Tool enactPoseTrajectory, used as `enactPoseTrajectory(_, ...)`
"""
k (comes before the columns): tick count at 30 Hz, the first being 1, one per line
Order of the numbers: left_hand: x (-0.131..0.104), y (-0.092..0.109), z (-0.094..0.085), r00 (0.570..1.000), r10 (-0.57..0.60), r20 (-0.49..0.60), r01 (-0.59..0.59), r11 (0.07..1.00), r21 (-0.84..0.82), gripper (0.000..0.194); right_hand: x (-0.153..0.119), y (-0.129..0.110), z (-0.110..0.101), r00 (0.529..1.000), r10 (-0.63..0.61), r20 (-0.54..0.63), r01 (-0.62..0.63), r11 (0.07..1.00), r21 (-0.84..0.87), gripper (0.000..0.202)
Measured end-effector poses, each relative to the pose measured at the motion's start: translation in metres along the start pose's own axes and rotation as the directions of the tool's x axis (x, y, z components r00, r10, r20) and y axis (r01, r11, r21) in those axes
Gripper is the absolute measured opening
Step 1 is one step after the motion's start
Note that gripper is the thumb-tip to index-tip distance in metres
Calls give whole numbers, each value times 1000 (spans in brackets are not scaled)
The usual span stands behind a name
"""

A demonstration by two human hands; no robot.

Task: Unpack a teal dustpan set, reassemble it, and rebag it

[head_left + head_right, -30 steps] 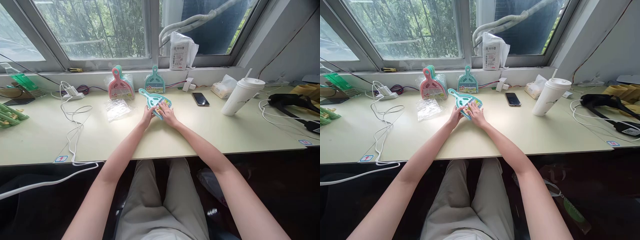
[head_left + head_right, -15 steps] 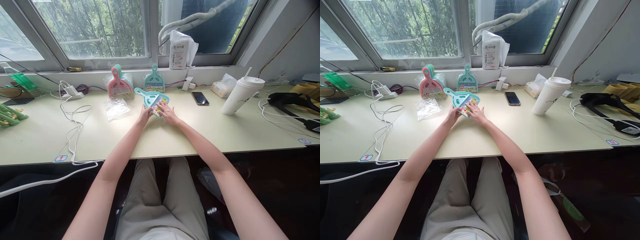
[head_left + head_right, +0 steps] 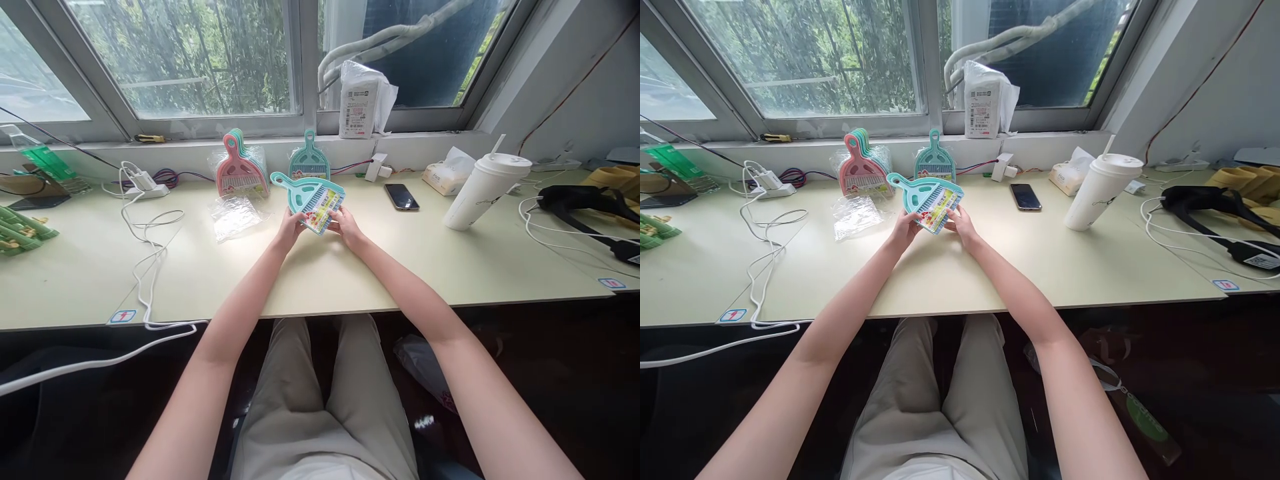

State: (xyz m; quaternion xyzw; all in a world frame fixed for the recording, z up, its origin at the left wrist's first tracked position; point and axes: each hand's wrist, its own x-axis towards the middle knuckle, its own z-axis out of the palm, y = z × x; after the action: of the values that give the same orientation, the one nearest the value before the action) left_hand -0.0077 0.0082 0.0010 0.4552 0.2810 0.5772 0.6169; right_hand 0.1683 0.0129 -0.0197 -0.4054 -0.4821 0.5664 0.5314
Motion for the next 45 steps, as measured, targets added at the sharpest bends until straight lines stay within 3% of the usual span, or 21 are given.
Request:
enactPoseTrajectory(3, 0, 0, -1, 998, -11, 58, 9, 999, 36, 63, -2, -2, 2, 997, -14, -73, 17, 999, 43, 36)
enactPoseTrajectory(7, 1, 0, -3, 995, -12, 95, 4, 996, 84, 64, -6, -8, 4, 995, 7, -99, 0, 998, 69, 30)
enactPoseTrajectory(26, -1, 4, -1, 996, -9, 87, 0, 995, 100, 68, -7, -8, 4, 997, 6, -80, -2, 999, 54, 38)
enactPoseTrajectory(33, -2, 3, -1, 995, -1, 100, -9, 996, 93, 69, -8, -8, 3, 997, -54, -55, 60, 992, 111, 47)
enactPoseTrajectory(45, -2, 3, 0, 996, 8, 85, -18, 993, 115, 69, -4, -5, -1, 989, -78, -123, 89, 993, 82, 54)
